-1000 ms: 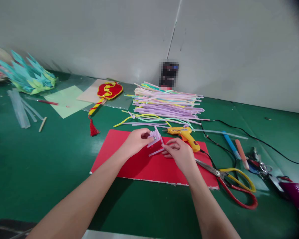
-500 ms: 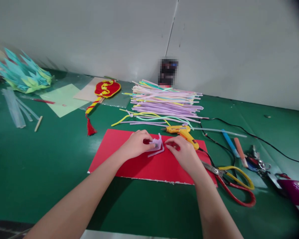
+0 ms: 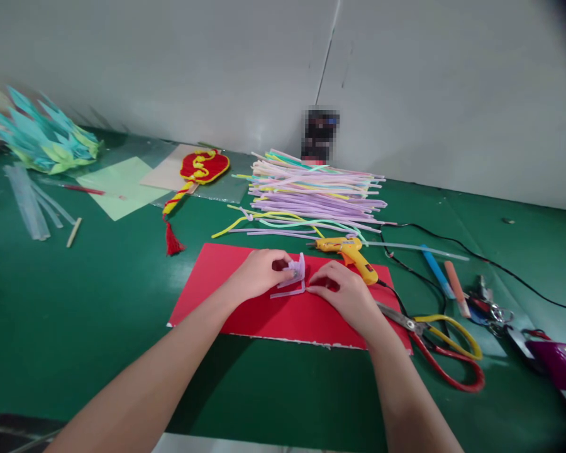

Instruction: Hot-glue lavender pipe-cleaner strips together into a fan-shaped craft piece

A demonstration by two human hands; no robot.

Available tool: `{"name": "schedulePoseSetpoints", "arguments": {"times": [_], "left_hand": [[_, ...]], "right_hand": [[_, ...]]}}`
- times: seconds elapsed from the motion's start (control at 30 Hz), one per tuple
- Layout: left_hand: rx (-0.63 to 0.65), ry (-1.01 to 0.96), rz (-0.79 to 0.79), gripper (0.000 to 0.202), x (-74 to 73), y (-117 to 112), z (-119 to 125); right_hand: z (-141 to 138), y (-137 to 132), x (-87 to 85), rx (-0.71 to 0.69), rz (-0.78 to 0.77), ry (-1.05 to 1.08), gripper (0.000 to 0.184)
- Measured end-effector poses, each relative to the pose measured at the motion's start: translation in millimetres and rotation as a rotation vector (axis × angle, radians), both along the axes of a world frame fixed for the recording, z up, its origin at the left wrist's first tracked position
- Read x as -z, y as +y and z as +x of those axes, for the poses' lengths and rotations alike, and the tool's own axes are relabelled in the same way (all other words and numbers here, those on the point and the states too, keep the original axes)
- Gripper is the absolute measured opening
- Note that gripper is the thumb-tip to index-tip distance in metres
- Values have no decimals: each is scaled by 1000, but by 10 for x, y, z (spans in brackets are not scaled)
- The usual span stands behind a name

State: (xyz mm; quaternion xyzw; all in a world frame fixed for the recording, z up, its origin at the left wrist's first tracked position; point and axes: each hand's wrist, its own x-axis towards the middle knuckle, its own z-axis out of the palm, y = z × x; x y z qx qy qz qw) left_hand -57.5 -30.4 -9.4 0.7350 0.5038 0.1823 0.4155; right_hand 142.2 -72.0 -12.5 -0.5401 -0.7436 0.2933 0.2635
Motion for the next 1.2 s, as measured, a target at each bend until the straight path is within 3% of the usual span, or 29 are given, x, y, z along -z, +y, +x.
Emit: {"name": "schedulePoseSetpoints", "arguments": {"times": [0.17, 0.4, 0.57, 0.9, 1.2], "left_hand": [[3, -32, 8, 13, 5, 7, -21], [-2, 126, 100, 19, -49, 13, -39], [-15, 111, 30, 14, -41, 8, -46], [61, 124, 18, 14, -65, 20, -82], [48, 162, 42, 17, -91, -3, -42]], "right_hand": [[-11, 3, -3, -18, 12, 17, 8], [-16, -8, -2, -59, 15, 52, 5], [-47, -21, 8, -110, 31, 66, 7], [-113, -19, 13, -112, 68, 63, 3], [-126, -14, 32, -72, 14, 67, 7]]}}
